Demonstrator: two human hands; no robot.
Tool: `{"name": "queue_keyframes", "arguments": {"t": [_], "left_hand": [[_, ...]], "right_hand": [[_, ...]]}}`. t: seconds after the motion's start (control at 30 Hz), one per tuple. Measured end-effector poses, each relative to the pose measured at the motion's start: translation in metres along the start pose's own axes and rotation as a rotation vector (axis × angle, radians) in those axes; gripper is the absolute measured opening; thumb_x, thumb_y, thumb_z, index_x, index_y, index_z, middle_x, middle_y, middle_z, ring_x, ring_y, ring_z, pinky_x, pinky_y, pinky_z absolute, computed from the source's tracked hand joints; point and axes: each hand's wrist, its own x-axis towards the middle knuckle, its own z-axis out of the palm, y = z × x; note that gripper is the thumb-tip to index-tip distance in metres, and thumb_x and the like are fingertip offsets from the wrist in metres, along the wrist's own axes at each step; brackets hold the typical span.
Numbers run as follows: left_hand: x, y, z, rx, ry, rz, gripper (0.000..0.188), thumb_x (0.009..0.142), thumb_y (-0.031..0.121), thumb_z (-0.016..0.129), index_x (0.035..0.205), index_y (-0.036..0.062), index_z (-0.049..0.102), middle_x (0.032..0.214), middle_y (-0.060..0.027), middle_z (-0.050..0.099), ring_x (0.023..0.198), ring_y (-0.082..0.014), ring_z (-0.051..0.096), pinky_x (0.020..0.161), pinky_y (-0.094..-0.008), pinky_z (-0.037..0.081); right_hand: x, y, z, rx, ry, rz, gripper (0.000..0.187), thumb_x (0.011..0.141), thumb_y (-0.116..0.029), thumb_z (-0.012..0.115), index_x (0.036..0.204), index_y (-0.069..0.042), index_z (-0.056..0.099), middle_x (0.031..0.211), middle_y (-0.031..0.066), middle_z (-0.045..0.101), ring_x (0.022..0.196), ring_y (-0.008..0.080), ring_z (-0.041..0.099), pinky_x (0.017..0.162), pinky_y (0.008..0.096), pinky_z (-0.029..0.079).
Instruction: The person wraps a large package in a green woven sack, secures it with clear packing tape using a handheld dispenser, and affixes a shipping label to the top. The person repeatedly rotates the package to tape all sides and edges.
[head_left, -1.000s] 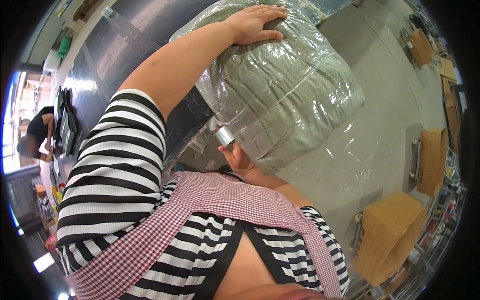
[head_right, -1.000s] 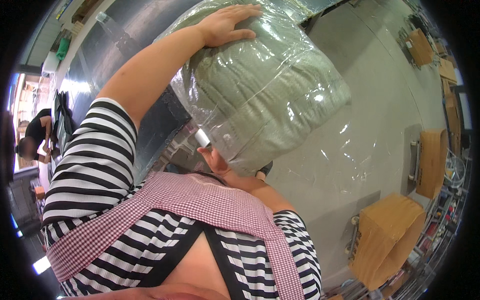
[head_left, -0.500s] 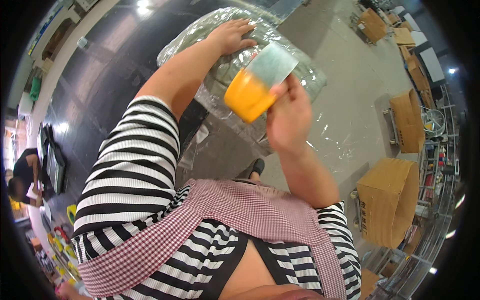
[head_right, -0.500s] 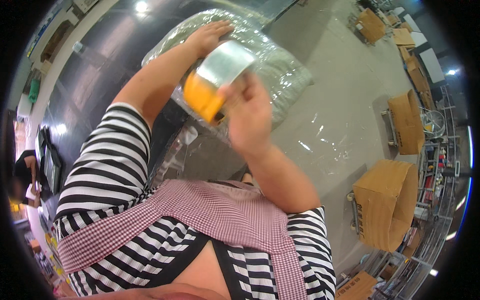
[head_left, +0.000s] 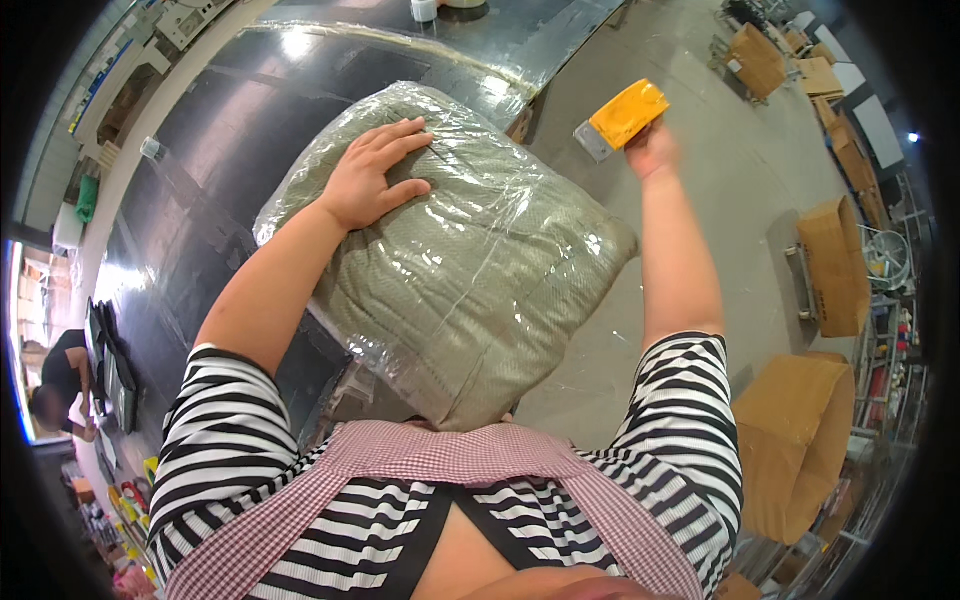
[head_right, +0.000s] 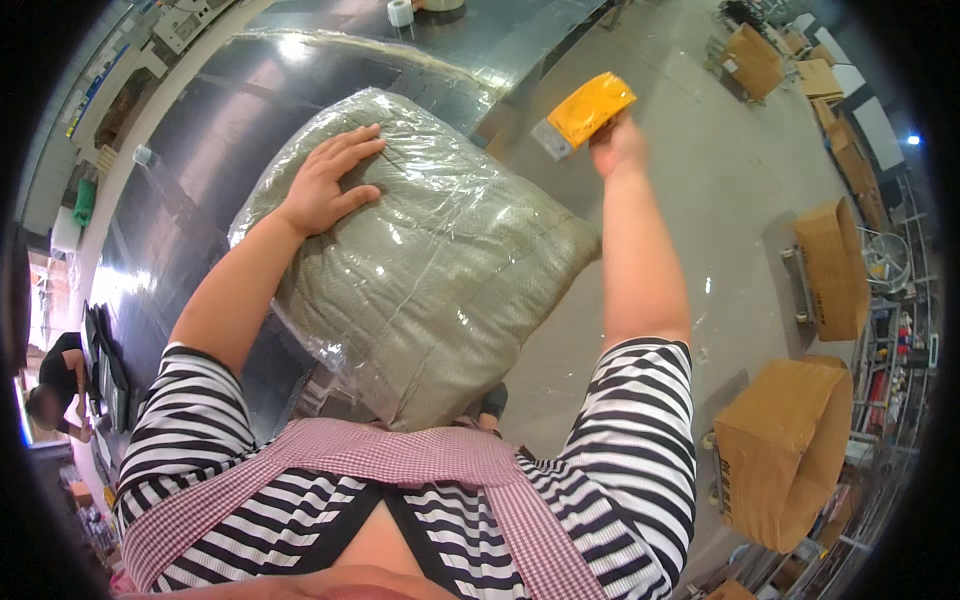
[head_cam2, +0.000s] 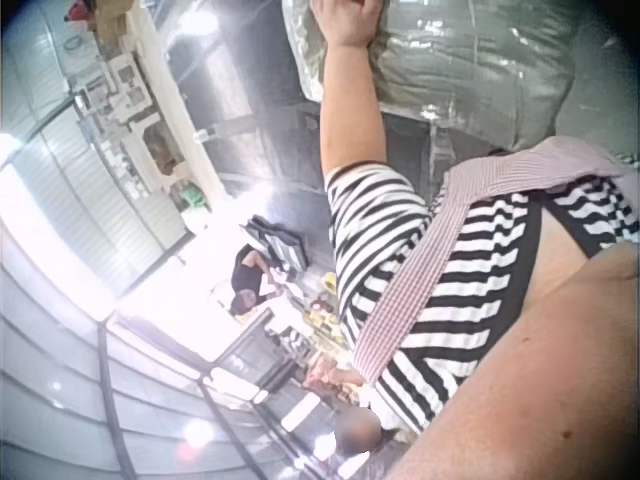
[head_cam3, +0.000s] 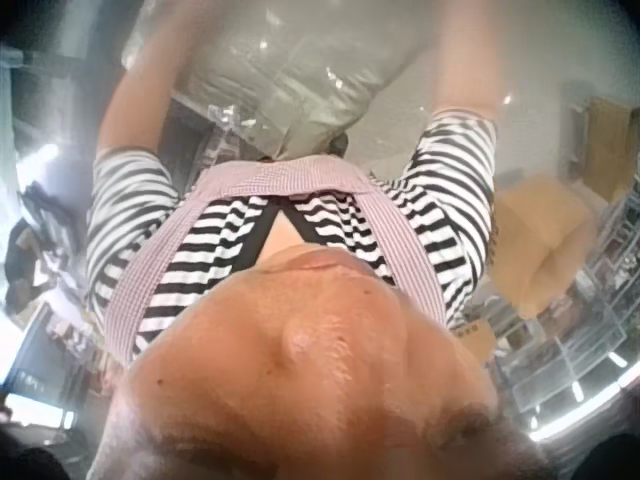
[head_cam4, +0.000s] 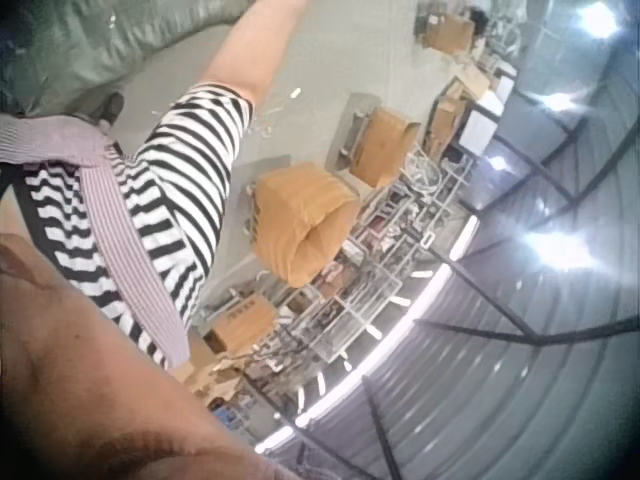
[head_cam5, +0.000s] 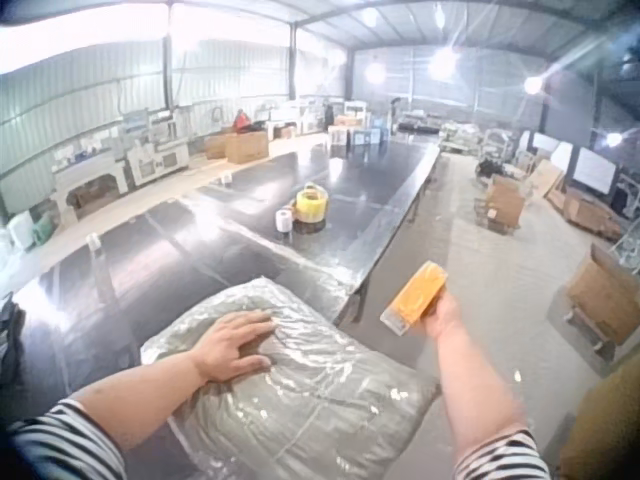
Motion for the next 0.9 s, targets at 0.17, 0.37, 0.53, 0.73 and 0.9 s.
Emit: {"name": "queue_keyframes", "arguments": {"t": [0.17, 0.37, 0.53, 0.73, 0.9], "left_hand": [[0.011, -0.009, 0.008, -0.072, -0.001, 0.039, 0.060, 0.083, 0.034, 0.073, 0.136, 0.0091, 0.057, 0.150, -0.0102, 0.049, 0.140, -0.0308, 0.042, 0.116, -0.0436, 0.031], [-0.001, -0.008, 0.010, -0.048, 0.047, -0.026, 0.057, 0.083, 0.030, 0.073, 0.135, 0.0094, 0.058, 0.148, -0.0101, 0.051, 0.140, -0.0292, 0.042, 0.116, -0.0427, 0.031], [0.001, -0.022, 0.025, -0.029, 0.098, -0.038, 0.056, 0.087, 0.038, 0.070, 0.136, 0.0141, 0.058, 0.146, -0.0096, 0.052, 0.138, -0.0292, 0.043, 0.115, -0.0408, 0.033], [0.010, -0.002, 0.012, -0.075, 0.068, 0.009, 0.065, 0.087, 0.049, 0.067, 0.136, 0.0078, 0.056, 0.141, -0.0187, 0.054, 0.133, -0.0353, 0.047, 0.114, -0.0433, 0.034], [0.005, -0.008, 0.024, -0.003, 0.115, 0.059, 0.063, 0.087, 0.047, 0.068, 0.136, 0.0078, 0.056, 0.140, -0.0194, 0.055, 0.133, -0.0358, 0.048, 0.113, -0.0431, 0.035]], "right_hand": [[0.020, 0.119, -0.141, -0.319, -0.155, 0.070, 0.031, 0.105, -0.023, 0.048, 0.126, -0.003, 0.057, 0.120, 0.0096, 0.065, 0.112, 0.0230, 0.062, 0.099, 0.0360, 0.049], [-0.208, 0.253, -0.185, -0.351, -0.107, 0.353, 0.038, 0.103, -0.027, 0.053, 0.132, -0.003, 0.052, 0.128, 0.0091, 0.062, 0.116, 0.0211, 0.059, 0.100, 0.0346, 0.047], [-0.449, 0.299, -0.106, -0.383, -0.402, 0.349, 0.046, 0.102, -0.030, 0.057, 0.138, -0.003, 0.048, 0.134, 0.0087, 0.059, 0.120, 0.0195, 0.056, 0.101, 0.0333, 0.046], [-0.533, 0.256, 0.006, -0.558, -0.798, 0.216, 0.062, 0.089, -0.035, 0.074, 0.136, -0.003, 0.051, 0.132, 0.0140, 0.060, 0.120, 0.0263, 0.060, 0.096, 0.0355, 0.049], [-0.493, 0.130, 0.110, -0.500, -0.796, -0.173, 0.075, 0.085, -0.044, 0.076, 0.137, 0.002, 0.049, 0.130, 0.0122, 0.061, 0.119, 0.0270, 0.061, 0.097, 0.0377, 0.050]]}}
